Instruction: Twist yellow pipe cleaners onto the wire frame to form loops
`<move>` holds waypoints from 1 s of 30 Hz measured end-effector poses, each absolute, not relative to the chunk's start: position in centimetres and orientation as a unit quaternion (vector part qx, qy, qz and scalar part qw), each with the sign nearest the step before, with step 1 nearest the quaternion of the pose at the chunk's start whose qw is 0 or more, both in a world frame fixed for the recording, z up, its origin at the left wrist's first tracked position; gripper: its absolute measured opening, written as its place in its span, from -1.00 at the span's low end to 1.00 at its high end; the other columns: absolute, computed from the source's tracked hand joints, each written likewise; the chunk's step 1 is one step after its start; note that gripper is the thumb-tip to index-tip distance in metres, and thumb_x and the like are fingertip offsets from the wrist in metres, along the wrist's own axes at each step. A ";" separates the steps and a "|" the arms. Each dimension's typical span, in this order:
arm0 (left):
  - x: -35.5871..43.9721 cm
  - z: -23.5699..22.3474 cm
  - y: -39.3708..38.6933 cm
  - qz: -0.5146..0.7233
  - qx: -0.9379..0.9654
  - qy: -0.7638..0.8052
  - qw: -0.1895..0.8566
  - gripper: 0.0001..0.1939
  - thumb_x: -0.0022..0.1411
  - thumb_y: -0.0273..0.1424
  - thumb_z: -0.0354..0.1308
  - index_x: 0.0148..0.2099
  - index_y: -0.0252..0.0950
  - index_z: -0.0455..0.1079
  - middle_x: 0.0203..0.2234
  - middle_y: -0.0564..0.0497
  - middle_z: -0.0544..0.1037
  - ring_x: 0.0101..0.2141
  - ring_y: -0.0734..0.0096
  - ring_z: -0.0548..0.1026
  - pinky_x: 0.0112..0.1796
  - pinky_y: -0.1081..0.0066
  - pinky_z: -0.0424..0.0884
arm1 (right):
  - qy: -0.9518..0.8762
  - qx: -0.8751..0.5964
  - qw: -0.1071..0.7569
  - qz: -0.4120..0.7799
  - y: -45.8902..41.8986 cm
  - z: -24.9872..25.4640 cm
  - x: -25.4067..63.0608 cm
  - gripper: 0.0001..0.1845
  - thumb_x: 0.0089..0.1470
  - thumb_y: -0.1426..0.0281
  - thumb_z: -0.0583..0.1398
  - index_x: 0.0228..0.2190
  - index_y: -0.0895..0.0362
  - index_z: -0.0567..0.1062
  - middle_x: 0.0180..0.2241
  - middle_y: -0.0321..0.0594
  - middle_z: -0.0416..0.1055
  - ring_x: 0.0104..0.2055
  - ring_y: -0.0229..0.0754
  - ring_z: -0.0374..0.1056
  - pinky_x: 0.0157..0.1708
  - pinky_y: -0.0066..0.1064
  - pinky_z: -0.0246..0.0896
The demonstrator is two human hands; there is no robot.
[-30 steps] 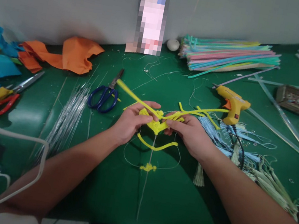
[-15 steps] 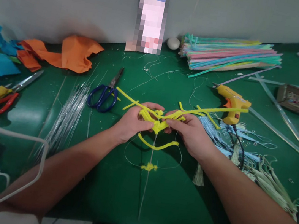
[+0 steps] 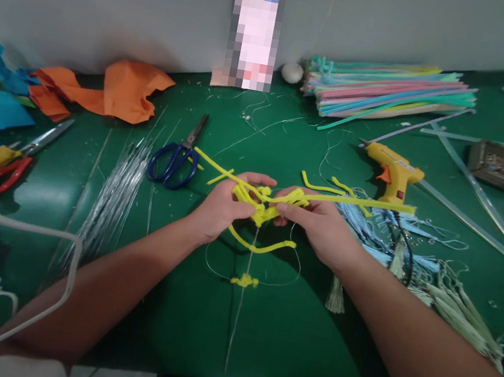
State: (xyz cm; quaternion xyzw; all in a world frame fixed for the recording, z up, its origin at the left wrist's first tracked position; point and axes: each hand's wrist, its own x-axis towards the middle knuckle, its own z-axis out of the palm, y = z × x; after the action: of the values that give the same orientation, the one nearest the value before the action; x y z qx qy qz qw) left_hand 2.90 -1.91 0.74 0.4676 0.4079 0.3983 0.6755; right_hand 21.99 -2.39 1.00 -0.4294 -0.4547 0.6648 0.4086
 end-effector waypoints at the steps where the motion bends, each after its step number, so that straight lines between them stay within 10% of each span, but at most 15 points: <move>1: 2.9 0.7 -1.9 0.400 0.466 0.410 0.674 -0.48 -0.13 -0.58 0.20 -0.02 -0.28 0.47 -0.35 0.08 0.53 -0.43 0.54 0.46 -0.38 0.50 0.37 | -0.455 -0.431 0.406 0.665 -2.5 1.1 22.0 -0.81 -0.12 0.29 0.42 -0.44 0.10 0.60 -0.37 -0.29 0.48 -0.45 -0.30 0.35 -0.38 -0.39 0.34; 30: 2.8 0.7 -1.7 0.402 0.447 0.392 0.697 -0.46 -0.14 -0.56 0.27 -0.02 -0.26 0.48 -0.32 0.06 0.56 -0.34 0.45 0.51 -0.27 0.44 0.41 | -0.466 -0.412 0.407 0.669 -2.2 0.4 22.1 -0.81 -0.05 0.25 0.39 -0.45 0.11 0.60 -0.33 -0.25 0.48 -0.41 -0.29 0.35 -0.36 -0.40 0.32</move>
State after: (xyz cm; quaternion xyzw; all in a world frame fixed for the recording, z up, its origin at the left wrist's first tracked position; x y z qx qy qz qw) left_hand 2.80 -1.72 0.66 0.4468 0.3917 0.4021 0.6966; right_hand 22.15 -2.18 0.44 -0.4123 -0.4657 0.6688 0.4072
